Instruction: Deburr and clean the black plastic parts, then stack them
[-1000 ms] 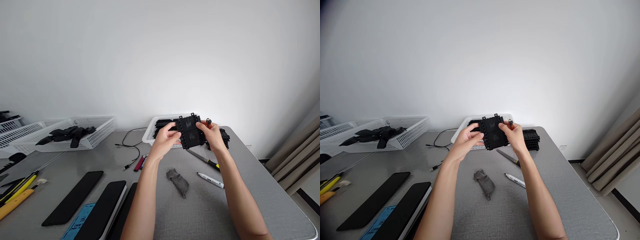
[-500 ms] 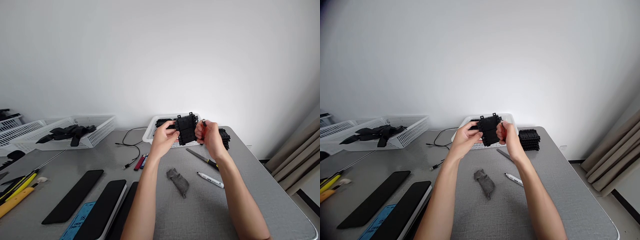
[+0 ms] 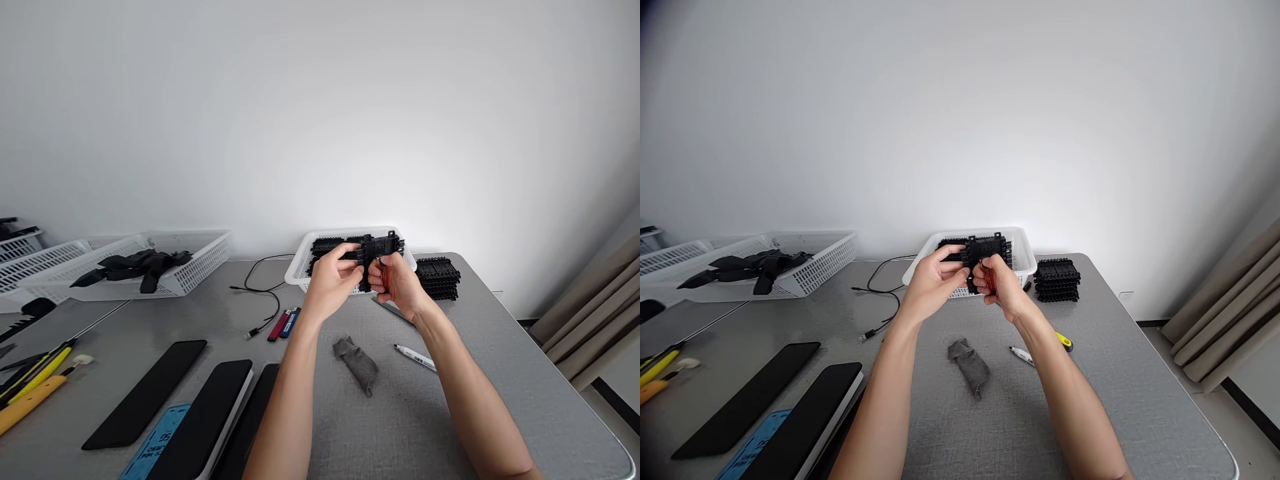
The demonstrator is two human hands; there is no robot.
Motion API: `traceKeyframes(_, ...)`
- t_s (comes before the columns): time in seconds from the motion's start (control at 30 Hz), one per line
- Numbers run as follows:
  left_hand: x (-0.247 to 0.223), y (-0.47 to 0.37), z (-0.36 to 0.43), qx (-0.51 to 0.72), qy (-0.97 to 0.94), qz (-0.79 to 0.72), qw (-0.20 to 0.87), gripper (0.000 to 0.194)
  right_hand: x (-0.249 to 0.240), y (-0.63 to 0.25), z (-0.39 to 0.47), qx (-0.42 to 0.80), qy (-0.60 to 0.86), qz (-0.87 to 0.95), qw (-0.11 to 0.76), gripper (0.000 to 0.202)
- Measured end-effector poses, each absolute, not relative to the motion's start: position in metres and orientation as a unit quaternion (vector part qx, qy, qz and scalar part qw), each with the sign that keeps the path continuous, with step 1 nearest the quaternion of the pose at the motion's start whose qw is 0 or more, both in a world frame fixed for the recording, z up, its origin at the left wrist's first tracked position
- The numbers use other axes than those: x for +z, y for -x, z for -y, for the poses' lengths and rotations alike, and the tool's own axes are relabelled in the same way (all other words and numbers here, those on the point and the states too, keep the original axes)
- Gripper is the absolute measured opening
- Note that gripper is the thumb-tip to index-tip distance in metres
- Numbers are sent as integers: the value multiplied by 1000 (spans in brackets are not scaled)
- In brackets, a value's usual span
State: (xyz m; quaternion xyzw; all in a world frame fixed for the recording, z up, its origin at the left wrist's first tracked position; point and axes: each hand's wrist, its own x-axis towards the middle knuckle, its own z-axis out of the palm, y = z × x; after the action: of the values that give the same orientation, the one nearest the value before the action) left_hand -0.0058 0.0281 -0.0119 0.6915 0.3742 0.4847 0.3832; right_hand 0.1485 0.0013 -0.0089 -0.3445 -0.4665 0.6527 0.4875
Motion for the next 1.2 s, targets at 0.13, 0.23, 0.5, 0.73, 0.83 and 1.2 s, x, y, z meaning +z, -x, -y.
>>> traceKeyframes(0.13,-9,4,-24,494,-683,-365,395,43,-9,-150,-2,663,347,462,477,24)
traceKeyframes(0.23,-7,3,-21,493,-687,-367,389,42,-9,-152,-3,675,344,455,467,22)
traceKeyframes(0.5,-5,3,-19,467,-717,-382,349,39,-2,-154,1,709,326,407,475,19)
traceKeyframes(0.73,-6,5,-21,483,-703,-379,359,38,-2,-157,1,741,280,347,502,20)
traceKeyframes(0.83,-7,5,-22,484,-702,-382,357,38,-2,-156,2,747,259,331,515,20)
traceKeyframes(1.2,-4,5,-29,586,-567,-388,430,41,-2,-195,-1,534,420,429,596,39)
